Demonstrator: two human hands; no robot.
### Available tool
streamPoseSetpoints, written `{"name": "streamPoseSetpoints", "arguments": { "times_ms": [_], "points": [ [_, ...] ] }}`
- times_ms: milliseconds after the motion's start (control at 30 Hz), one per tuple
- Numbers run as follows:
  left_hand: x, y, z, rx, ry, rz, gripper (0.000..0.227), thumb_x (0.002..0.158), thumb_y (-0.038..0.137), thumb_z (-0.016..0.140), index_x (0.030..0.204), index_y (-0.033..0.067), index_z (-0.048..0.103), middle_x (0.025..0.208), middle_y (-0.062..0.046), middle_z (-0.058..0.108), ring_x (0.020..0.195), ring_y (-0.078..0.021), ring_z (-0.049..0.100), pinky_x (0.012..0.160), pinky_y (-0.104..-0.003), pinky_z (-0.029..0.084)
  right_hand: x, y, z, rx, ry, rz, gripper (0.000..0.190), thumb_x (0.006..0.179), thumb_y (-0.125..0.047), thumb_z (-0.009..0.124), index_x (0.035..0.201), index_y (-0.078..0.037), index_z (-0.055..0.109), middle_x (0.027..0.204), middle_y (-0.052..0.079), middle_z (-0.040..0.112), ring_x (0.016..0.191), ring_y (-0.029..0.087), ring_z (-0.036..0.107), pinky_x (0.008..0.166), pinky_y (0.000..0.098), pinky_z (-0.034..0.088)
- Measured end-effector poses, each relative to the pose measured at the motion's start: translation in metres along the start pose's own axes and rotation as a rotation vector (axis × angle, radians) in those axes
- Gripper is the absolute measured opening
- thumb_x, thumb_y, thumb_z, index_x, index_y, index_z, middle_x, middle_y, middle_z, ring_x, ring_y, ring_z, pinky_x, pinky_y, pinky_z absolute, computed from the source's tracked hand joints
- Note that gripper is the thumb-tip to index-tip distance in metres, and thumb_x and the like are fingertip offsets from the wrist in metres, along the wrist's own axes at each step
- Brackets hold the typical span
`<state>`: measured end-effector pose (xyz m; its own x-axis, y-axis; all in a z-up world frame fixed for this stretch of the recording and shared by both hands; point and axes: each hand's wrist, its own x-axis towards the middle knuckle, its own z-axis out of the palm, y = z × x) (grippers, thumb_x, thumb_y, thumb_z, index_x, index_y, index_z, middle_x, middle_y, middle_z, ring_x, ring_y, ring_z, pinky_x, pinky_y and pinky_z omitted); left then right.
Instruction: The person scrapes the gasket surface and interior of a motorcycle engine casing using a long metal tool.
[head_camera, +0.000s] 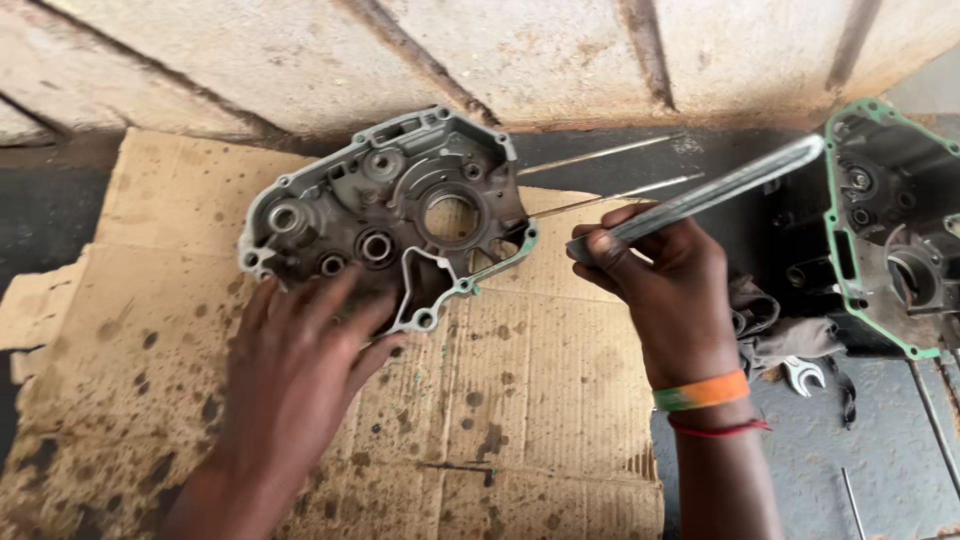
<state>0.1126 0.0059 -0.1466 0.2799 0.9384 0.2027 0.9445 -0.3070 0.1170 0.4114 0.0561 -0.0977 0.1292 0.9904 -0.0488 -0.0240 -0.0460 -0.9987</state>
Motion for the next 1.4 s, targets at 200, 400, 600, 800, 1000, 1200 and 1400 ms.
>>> {"name": "streamPoseSetpoints", "arguments": {
  "times_ms": [200,400,600,800,1000,1200,1400],
  "points": [
    [-0.017,-0.012,0.021,0.079,0.017,-0.028,0.053,0.083,0.015,0.069,0.135,0.0201,0.059,0.150,-0.011,0.057,0.135,-0.0378,0.058,0.118,-0.065,0.036,0.016,0.022,0.019,-0.133,-0.018,-0.185,0.014,0.096,-0.002,0.069,0.108,0.001,0.063,0.103,0.011,0.074,0.099,0.019,0.075,0.088,0.0335,0.064],
    [-0.001,0.016,0.013,-0.008,0.047,-0.081,0.081,0.083,0.058,0.059,0.151,0.0132,0.050,0.154,-0.022,0.047,0.134,-0.0502,0.045,0.113,-0.070,0.022,0.029,0.016,0.046,-0.511,-0.040,-0.332,0.014,0.098,-0.007,0.072,0.107,0.002,0.066,0.098,0.010,0.077,0.093,0.018,0.076,0.082,0.0316,0.065],
    [0.009,0.007,0.032,-0.202,0.116,0.005,0.073,0.095,0.048,0.055,0.154,0.0094,0.037,0.163,-0.016,0.037,0.143,-0.0437,0.041,0.119,-0.066,0.023,0.026,0.009,0.054,-0.634,0.000,-0.356,0.009,0.099,-0.005,0.067,0.106,0.001,0.066,0.093,0.008,0.078,0.089,0.016,0.080,0.074,0.0297,0.063],
    [0.009,0.011,0.047,-0.161,0.193,-0.018,0.080,0.092,0.054,0.059,0.156,0.0084,0.041,0.157,-0.011,0.045,0.140,-0.0454,0.044,0.110,-0.067,0.030,0.023,0.013,0.057,-0.748,0.030,-0.452,0.007,0.097,-0.003,0.071,0.102,0.001,0.067,0.088,0.010,0.078,0.083,0.016,0.080,0.068,0.0303,0.062],
    [0.007,0.012,0.060,-0.087,0.300,-0.003,0.078,0.093,0.055,0.064,0.156,0.0157,0.041,0.155,-0.010,0.053,0.141,-0.0443,0.048,0.108,-0.065,0.038,0.013,0.019,0.057,-0.731,0.068,-0.485,0.002,0.098,-0.001,0.070,0.098,-0.001,0.068,0.087,0.009,0.078,0.082,0.016,0.080,0.069,0.0292,0.061],
    [0.009,0.011,0.059,-0.134,0.302,-0.015,0.078,0.092,0.053,0.069,0.155,0.0146,0.043,0.151,-0.009,0.056,0.137,-0.0450,0.051,0.105,-0.063,0.041,0.014,0.020,0.062,-0.833,0.138,-0.529,0.009,0.095,-0.003,0.077,0.098,0.000,0.069,0.087,0.014,0.075,0.077,0.022,0.075,0.066,0.0337,0.055],
    [0.007,0.015,0.047,-0.104,0.275,-0.031,0.079,0.089,0.051,0.073,0.153,0.0131,0.046,0.148,-0.010,0.060,0.135,-0.0448,0.052,0.104,-0.058,0.043,0.009,0.019,0.064,-0.801,0.132,-0.474,0.013,0.093,-0.009,0.080,0.098,-0.003,0.070,0.086,0.011,0.077,0.076,0.020,0.077,0.066,0.0331,0.057]
  ]
}}
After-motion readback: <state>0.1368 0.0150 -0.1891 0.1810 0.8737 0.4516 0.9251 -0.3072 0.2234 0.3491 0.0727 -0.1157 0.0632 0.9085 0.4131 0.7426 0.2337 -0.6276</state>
